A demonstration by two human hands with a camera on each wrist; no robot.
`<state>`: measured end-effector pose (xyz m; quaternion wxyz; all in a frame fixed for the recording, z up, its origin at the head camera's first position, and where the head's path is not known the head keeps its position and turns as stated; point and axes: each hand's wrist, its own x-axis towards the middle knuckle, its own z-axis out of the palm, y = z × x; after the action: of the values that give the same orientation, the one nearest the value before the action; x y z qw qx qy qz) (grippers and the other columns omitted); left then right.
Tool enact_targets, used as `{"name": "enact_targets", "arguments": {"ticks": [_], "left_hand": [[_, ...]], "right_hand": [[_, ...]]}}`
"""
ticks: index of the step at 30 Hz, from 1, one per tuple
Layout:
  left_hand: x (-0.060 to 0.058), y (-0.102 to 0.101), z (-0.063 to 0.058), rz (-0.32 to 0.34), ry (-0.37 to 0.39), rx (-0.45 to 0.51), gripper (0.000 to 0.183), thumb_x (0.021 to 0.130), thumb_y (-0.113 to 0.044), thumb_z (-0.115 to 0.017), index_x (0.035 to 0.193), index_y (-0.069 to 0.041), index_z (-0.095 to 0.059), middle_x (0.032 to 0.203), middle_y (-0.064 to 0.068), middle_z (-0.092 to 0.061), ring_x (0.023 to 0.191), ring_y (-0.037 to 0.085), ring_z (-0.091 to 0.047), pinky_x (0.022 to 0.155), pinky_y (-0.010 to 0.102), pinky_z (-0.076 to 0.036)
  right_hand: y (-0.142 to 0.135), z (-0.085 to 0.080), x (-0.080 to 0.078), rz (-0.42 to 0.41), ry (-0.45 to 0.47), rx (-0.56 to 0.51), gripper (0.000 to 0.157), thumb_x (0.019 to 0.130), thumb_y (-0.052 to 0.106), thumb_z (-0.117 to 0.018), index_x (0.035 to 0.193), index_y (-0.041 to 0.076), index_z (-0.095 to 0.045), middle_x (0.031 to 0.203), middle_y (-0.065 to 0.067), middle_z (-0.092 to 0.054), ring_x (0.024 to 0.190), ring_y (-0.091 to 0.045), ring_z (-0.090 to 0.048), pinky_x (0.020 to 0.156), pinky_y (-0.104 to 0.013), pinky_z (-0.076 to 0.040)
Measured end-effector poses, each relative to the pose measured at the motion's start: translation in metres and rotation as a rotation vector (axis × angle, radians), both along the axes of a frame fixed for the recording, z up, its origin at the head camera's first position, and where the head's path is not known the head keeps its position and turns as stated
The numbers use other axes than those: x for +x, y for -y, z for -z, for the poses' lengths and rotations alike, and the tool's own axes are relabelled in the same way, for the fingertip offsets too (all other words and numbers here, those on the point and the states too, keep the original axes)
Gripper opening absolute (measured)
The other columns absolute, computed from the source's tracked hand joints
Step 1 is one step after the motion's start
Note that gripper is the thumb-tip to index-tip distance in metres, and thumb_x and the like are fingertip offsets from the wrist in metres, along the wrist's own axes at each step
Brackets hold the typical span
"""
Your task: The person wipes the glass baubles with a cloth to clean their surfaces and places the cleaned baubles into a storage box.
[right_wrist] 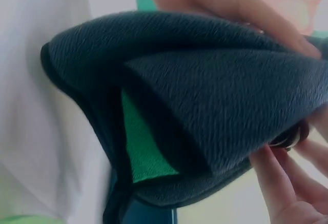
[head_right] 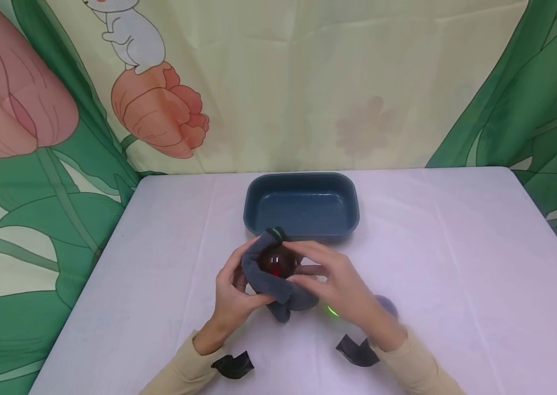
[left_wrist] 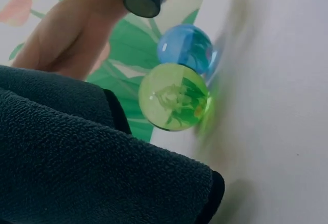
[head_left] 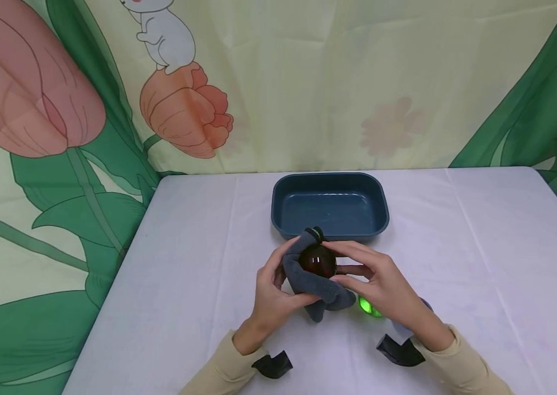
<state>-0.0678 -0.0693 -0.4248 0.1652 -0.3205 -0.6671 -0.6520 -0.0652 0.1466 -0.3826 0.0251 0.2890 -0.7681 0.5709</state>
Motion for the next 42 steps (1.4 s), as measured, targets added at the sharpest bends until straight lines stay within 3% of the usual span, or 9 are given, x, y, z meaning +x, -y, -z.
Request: {"name": "enact_targets", "arguments": {"ticks": [6,14,19,27,29,32,36,39,42], "left_hand": [[-0.002,0.001,-0.002,0.01,-0.011,0.019,0.086,0.064,0.016,-0.084,0.14,0.009,-0.044,0.126,0.03,-0.059,0.115,0.021,-0.064,0.096,0.036,-0.054],[-0.001,-0.002,-0.003,0.028,0.051,0.064,0.083,0.068,0.015,-0.081,0.141,0.007,-0.044,0.129,0.03,-0.056,0.115,0.019,-0.063,0.098,0.034,-0.054],[0.002,-0.004,-0.002,0.04,0.118,0.109,0.078,0.074,0.009,-0.082,0.142,0.004,-0.045,0.13,0.03,-0.056,0.115,0.019,-0.063,0.098,0.034,-0.054],[0.003,-0.004,-0.004,0.067,0.165,0.089,0.08,0.076,0.005,-0.082,0.145,0.0,-0.043,0.135,0.026,-0.053,0.119,0.02,-0.061,0.101,0.034,-0.052],[0.004,-0.004,-0.004,0.079,0.179,0.081,0.082,0.075,0.006,-0.082,0.146,-0.001,-0.042,0.137,0.025,-0.052,0.12,0.021,-0.06,0.103,0.035,-0.051],[0.004,-0.003,-0.004,0.083,0.182,0.061,0.086,0.071,0.011,-0.082,0.146,0.0,-0.042,0.138,0.025,-0.052,0.122,0.023,-0.059,0.104,0.036,-0.049],[0.004,-0.003,-0.006,0.058,0.17,0.04,0.087,0.068,0.017,-0.081,0.144,0.001,-0.044,0.135,0.025,-0.054,0.121,0.023,-0.06,0.103,0.037,-0.049],[0.004,-0.003,-0.007,0.033,0.161,0.042,0.086,0.066,0.018,-0.081,0.143,0.002,-0.045,0.133,0.026,-0.056,0.119,0.022,-0.061,0.102,0.037,-0.05],[0.003,-0.003,-0.007,0.022,0.16,0.049,0.084,0.066,0.017,-0.081,0.141,0.003,-0.046,0.131,0.026,-0.057,0.119,0.023,-0.062,0.101,0.037,-0.051]], "right_hand": [[-0.005,-0.006,0.0,0.008,-0.136,0.123,0.063,0.081,-0.002,-0.078,0.139,0.01,-0.057,0.137,-0.008,-0.058,0.117,-0.008,-0.061,0.092,-0.023,-0.055],[-0.01,-0.009,-0.005,-0.056,-0.531,0.11,0.043,0.098,0.031,-0.062,0.128,0.001,-0.065,0.134,-0.014,-0.059,0.127,-0.019,-0.053,0.1,-0.016,-0.047],[-0.004,-0.003,-0.006,-0.052,-0.605,0.095,0.037,0.101,0.028,-0.057,0.124,0.001,-0.067,0.132,-0.016,-0.06,0.125,-0.022,-0.054,0.102,-0.016,-0.046],[-0.003,-0.003,-0.001,0.015,-0.509,0.104,0.039,0.095,0.025,-0.064,0.127,0.004,-0.066,0.131,-0.015,-0.061,0.122,-0.02,-0.057,0.099,-0.014,-0.047],[-0.002,-0.005,0.001,0.03,-0.414,0.083,0.042,0.089,0.014,-0.073,0.129,0.004,-0.066,0.13,-0.014,-0.062,0.121,-0.017,-0.059,0.096,-0.016,-0.05],[-0.001,-0.008,0.005,0.033,-0.172,0.009,0.055,0.078,-0.005,-0.079,0.13,0.003,-0.064,0.129,-0.015,-0.062,0.12,-0.01,-0.06,0.091,-0.02,-0.054],[-0.001,-0.008,0.006,0.039,0.092,-0.058,0.053,0.081,-0.008,-0.075,0.132,0.003,-0.063,0.131,-0.015,-0.061,0.117,-0.003,-0.06,0.088,-0.025,-0.057],[-0.002,-0.008,0.005,0.042,0.098,-0.01,0.054,0.083,-0.004,-0.075,0.134,0.005,-0.061,0.132,-0.013,-0.061,0.117,-0.002,-0.059,0.088,-0.026,-0.057],[-0.004,-0.01,0.004,0.048,-0.011,0.071,0.059,0.081,-0.003,-0.077,0.136,0.008,-0.06,0.133,-0.008,-0.06,0.118,-0.004,-0.06,0.09,-0.025,-0.056]]}}
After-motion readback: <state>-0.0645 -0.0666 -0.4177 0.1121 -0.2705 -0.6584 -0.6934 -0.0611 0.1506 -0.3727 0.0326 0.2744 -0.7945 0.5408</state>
